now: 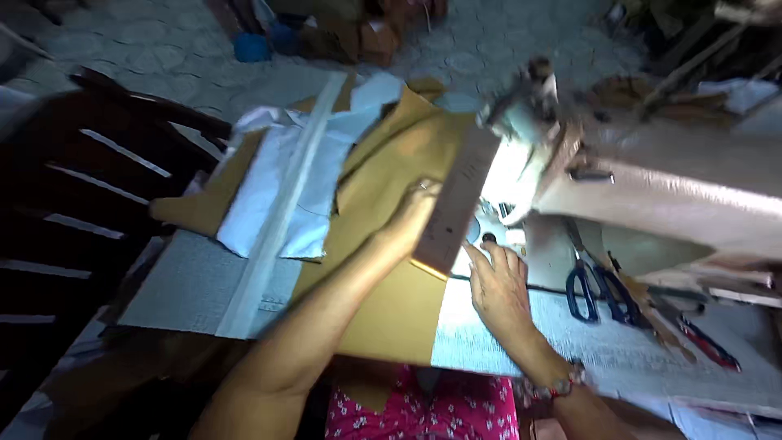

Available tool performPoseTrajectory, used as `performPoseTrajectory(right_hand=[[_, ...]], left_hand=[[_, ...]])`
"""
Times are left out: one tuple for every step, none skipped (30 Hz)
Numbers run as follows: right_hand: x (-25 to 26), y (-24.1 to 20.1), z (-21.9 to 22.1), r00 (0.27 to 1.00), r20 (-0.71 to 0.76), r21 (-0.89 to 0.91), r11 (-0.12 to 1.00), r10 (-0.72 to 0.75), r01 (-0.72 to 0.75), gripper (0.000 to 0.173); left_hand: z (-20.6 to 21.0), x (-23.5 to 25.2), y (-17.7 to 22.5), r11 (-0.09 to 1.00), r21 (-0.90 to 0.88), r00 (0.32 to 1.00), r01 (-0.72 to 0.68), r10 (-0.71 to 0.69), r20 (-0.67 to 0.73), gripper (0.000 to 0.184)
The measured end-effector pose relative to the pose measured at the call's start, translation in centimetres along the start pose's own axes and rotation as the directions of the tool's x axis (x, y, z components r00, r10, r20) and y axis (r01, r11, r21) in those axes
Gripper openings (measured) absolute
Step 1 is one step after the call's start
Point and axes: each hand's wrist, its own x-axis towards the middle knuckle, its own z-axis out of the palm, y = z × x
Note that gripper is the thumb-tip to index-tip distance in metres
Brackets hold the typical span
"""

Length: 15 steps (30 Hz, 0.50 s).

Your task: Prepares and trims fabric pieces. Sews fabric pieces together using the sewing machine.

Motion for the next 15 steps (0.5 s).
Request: performPoseTrajectory(right_hand=[[0.1,-0.1,0.1,1.000,-0.024,-0.008,1.000,-0.017,0.016,0.035],[0.1,-0.1,0.1,0.999,-0.045,-0.020,0.999,-0.032,0.031,0.035],[0.1,-0.2,0.2,0.997,-0.064,-0.030,0.999,-0.044,0.042,0.035],[0.0,-0.2,0.2,0.996,-0.077,-0.038,0.998,-0.050,0.047,0.035],[0.1,-0.2,0.1,0.995,-0.085,-0.040,0.998,-0.053,0.050,0.036],[0.3,-0.2,0.0,0.994,-0.092,-0.043,0.998,-0.057,0.054,0.035],[0.4,-0.3,-0.1,0.995,-0.086,-0.043,0.998,-0.056,0.052,0.035],[0.3,-0.5,-0.2,0.996,-0.070,-0.035,0.998,-0.050,0.048,0.035],[0.3,-0.5,-0.3,0.997,-0.061,-0.037,0.998,-0.046,0.044,0.034],[0.4,-0.6,-0.4,0.997,-0.065,-0.045,0.998,-0.047,0.044,0.034],[0.5,-0.6,-0.5,0.997,-0.061,-0.041,0.998,-0.045,0.042,0.034],[0.6,-0.6,-0.7,0.998,-0.046,-0.020,0.999,-0.032,0.031,0.034],[0.8,-0.5,-1.1,1.000,-0.019,0.026,1.000,-0.014,0.014,0.034],[1.1,-0.3,-1.4,1.000,0.005,0.083,0.997,0.006,-0.007,0.033],[1.7,0.3,-1.6,0.999,0.020,0.146,0.989,0.028,-0.031,0.031]], left_hand=[[-0.1,0.9,1.3,0.998,-0.016,0.998,0.062,-0.062,-0.001,0.012],[0.0,1.8,2.1,0.991,-0.004,0.991,0.133,-0.133,0.031,0.011],[0.0,2.7,2.4,0.974,-0.001,0.969,0.226,-0.225,0.097,0.013],[-0.1,3.4,2.7,0.951,0.008,0.937,0.310,-0.307,0.167,0.018],[-0.2,3.9,2.9,0.936,0.024,0.916,0.352,-0.349,0.199,0.021],[-0.3,4.2,2.9,0.930,0.046,0.907,0.364,-0.365,0.212,0.023],[-0.1,4.2,2.8,0.932,0.057,0.908,0.358,-0.361,0.211,0.024],[0.2,3.9,2.7,0.939,0.069,0.916,0.337,-0.344,0.205,0.025],[0.4,3.7,2.6,0.949,0.087,0.929,0.304,-0.316,0.192,0.025],[0.4,3.6,2.5,0.957,0.093,0.943,0.273,-0.286,0.173,0.025],[0.1,3.6,2.6,0.962,0.101,0.950,0.255,-0.268,0.159,0.025],[-0.1,3.7,2.4,0.963,0.112,0.956,0.247,-0.261,0.136,0.026],[-0.4,3.9,2.1,0.958,0.128,0.956,0.257,-0.271,0.112,0.027],[-0.8,4.3,1.5,0.948,0.141,0.950,0.286,-0.300,0.091,0.029],[-1.3,4.7,0.9,0.937,0.137,0.941,0.322,-0.332,0.062,0.031]])
